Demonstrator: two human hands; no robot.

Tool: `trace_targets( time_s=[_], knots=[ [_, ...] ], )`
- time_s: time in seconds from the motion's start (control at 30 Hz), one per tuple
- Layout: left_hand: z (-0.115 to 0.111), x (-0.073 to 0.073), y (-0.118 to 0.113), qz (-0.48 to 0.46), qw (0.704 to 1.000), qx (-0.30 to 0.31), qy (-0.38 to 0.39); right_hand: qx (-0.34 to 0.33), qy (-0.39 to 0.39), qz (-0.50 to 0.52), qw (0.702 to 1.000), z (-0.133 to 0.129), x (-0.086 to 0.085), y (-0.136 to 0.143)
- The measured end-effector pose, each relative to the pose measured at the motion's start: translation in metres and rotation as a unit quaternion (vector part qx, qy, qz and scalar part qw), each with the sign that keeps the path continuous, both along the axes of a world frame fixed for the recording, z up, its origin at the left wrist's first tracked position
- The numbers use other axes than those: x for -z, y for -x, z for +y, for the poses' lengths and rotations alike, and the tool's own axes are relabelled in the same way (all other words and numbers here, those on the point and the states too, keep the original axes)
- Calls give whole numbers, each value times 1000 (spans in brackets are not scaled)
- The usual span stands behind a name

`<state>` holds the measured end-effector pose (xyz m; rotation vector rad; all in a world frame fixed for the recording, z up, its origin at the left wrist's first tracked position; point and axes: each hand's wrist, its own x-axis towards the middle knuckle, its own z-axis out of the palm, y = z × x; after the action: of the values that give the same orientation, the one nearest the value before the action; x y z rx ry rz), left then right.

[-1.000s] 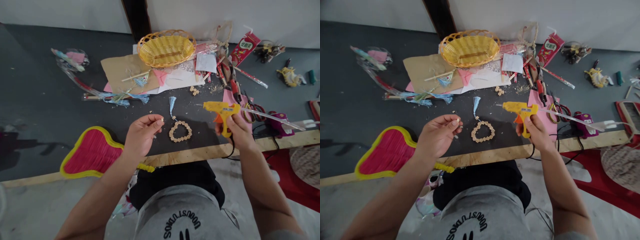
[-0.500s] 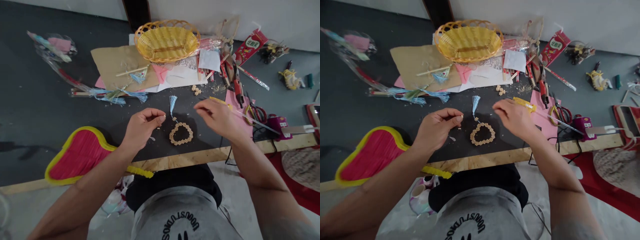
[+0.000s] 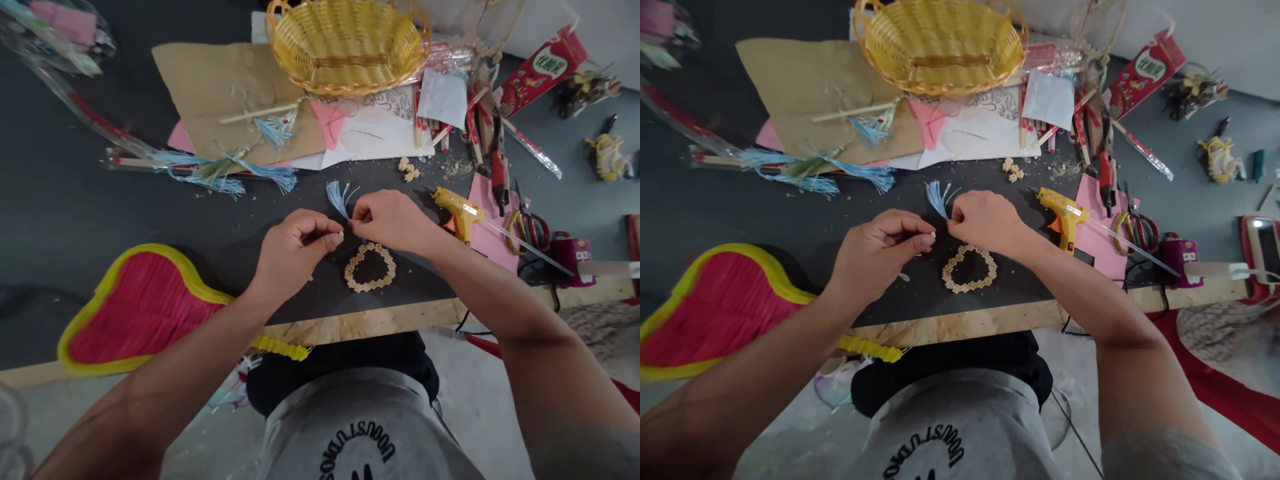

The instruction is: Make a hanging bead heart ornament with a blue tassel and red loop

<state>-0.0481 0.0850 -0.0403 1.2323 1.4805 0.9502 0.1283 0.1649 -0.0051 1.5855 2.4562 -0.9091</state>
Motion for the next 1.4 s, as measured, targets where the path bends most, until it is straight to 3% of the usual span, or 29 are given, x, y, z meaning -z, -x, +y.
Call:
trace_targets(
  time_s=[0.2,0.5,0.67,0.9,1.4],
  knots=[
    [5,-11,-6,-4,1000,12,8,68,32,176,982,-15,4,-21],
    [14,-17,-20,-10,999,23,48,179,29,247,952,-34,13,-30],
    [12,-15,-23,6,998,38,50,185,17,272,944,-34,18,-29],
    [15,-11,-26,129,987,80,-47,208,52,286,934,-33,23,-30],
    [15,-12,-29,191,972,109,-78,203,68,315,925,-32,21,-31]
  ],
)
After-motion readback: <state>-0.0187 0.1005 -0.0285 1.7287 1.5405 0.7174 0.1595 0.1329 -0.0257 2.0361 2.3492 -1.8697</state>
